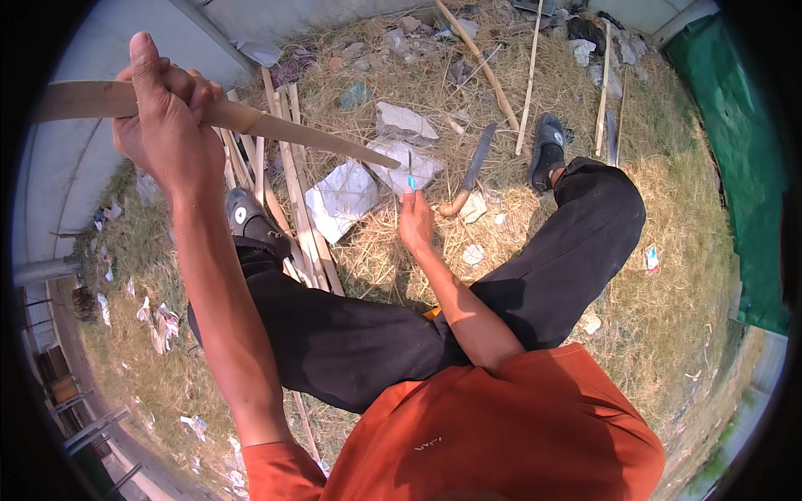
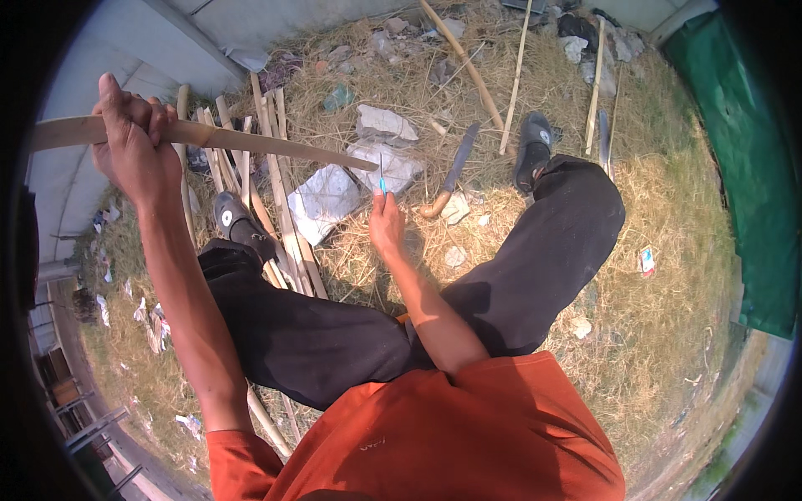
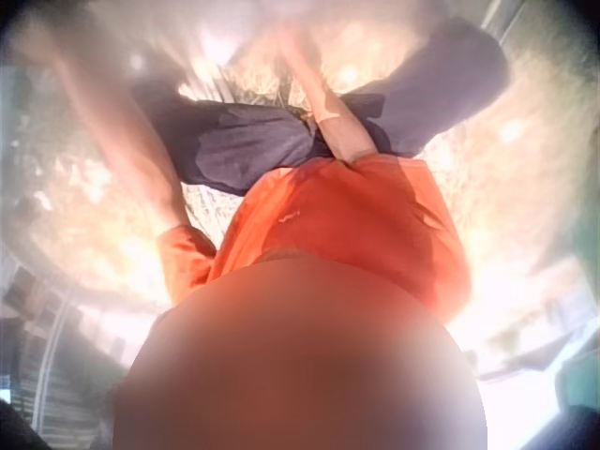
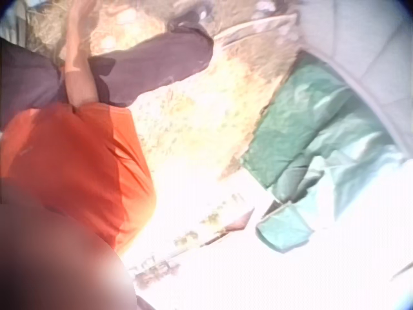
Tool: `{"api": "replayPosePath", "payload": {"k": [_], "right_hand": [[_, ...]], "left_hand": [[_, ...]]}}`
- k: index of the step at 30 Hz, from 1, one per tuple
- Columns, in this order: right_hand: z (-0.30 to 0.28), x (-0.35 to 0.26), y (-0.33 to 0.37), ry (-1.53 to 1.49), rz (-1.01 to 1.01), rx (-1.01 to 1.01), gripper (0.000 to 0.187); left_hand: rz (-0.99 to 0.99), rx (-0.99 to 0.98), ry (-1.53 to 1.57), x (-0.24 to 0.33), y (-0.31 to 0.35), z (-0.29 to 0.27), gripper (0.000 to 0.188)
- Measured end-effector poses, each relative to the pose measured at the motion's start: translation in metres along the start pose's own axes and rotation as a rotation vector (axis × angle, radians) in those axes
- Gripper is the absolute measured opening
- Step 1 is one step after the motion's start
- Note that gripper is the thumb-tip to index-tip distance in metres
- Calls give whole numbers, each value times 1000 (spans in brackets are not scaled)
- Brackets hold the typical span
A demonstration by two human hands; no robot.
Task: The person sits on the ground and uses a small knife to shave the surface of a long bamboo stick, removing thin strips of material. The person holds the stick with one hand and scrapes along its length with the other, occasionally repositioning the stick.
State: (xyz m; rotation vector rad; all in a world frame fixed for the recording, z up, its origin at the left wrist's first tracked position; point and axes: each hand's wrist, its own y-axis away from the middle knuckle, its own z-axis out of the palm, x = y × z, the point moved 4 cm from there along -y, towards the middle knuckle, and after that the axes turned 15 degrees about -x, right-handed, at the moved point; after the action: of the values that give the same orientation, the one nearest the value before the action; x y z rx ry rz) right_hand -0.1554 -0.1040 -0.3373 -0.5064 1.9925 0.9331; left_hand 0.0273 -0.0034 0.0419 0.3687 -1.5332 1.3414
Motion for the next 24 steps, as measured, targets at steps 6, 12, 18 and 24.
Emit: {"api": "replayPosePath", "payload": {"k": [6,12,18,24], "right_hand": [[-19,-84,27,-161,-290,-45,44],[-59,-173,57,-276,-533,-102,45],[-83,-225,90,-259,-574,-256,32],[-83,-250,109,-153,-628,-250,22]], "left_hand": [[-2,-232,-29,-1,9,15,57],[90,-289,-413,3,-5,-4,62],[141,-276,-485,33,0,-4,41],[200,-318,-392,60,-16,-19,34]]}}
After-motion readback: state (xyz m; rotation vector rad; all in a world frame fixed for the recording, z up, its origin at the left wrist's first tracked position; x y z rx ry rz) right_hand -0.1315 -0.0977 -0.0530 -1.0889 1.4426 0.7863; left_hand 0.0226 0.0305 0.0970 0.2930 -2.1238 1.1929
